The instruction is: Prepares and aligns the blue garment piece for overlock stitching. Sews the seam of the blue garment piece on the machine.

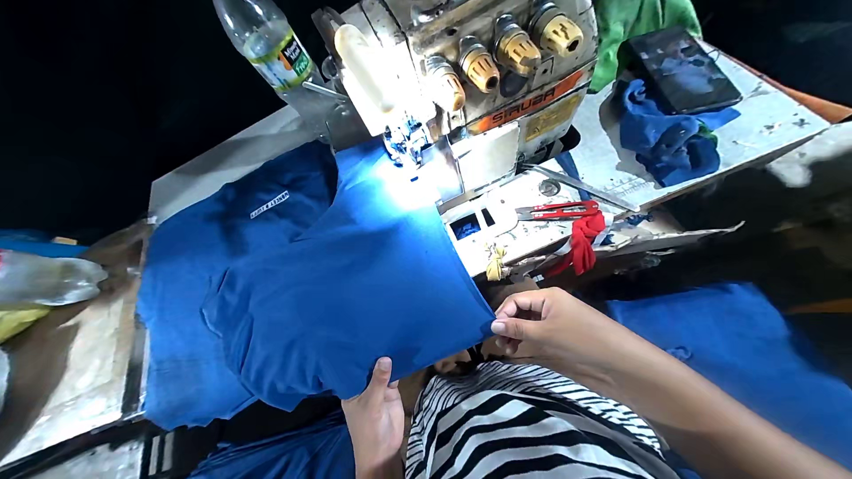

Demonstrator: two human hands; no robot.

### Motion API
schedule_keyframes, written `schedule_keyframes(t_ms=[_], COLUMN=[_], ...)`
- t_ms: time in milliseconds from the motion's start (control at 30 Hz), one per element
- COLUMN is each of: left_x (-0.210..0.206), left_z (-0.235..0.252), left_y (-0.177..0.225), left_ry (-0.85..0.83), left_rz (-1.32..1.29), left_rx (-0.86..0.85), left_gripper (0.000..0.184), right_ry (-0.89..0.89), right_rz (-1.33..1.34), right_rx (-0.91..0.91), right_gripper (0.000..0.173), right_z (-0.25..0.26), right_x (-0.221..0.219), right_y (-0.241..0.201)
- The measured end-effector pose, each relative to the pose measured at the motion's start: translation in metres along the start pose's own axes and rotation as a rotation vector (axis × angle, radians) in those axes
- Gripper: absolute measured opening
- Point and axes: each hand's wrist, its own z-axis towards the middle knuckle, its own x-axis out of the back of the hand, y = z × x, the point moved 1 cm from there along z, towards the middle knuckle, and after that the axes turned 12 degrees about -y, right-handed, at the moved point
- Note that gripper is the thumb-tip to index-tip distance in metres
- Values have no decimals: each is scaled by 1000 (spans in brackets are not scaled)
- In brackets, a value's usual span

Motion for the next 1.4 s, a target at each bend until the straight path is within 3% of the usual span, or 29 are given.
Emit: schedule_keyframes(t_ms=[167,233,300,367,433,500,700,1000,1167,1400], left_x=[-3,-11,-25,-34,-41,-43,-43,-52,-58,-85], left_z=[-3,-3,0,4,6,5,5,31,64,125], left_y=[3,7,14,15,15,15,12,20,33,60], left_ry=[22,24,2,-3,27,42,6,-18,-88,-129], left_rz=[47,-80,-208,-233,-180,-127,1,108,309,482], left_rx=[-71,52,266,363,308,178,-48,-141,-171,-154], left_gripper=[33,15,28,32,22,13,31,28,20,29], right_ry=[-43,-53,-79,-100,-110,-127,-160,-176,-146,-3], right_rz=[71,125,118,26,-24,0,31,-55,-126,-143], right_rx=[82,64,51,39,39,49,134,214,318,434], right_gripper=[10,11,25,19,3,4,3,3,3,18], right_z=[3,6,11,14,9,1,-2,10,25,54], right_x=[-1,-3,-2,-1,-1,-1,6,10,11,5], right_y=[4,5,5,5,4,3,4,-11,-29,-76])
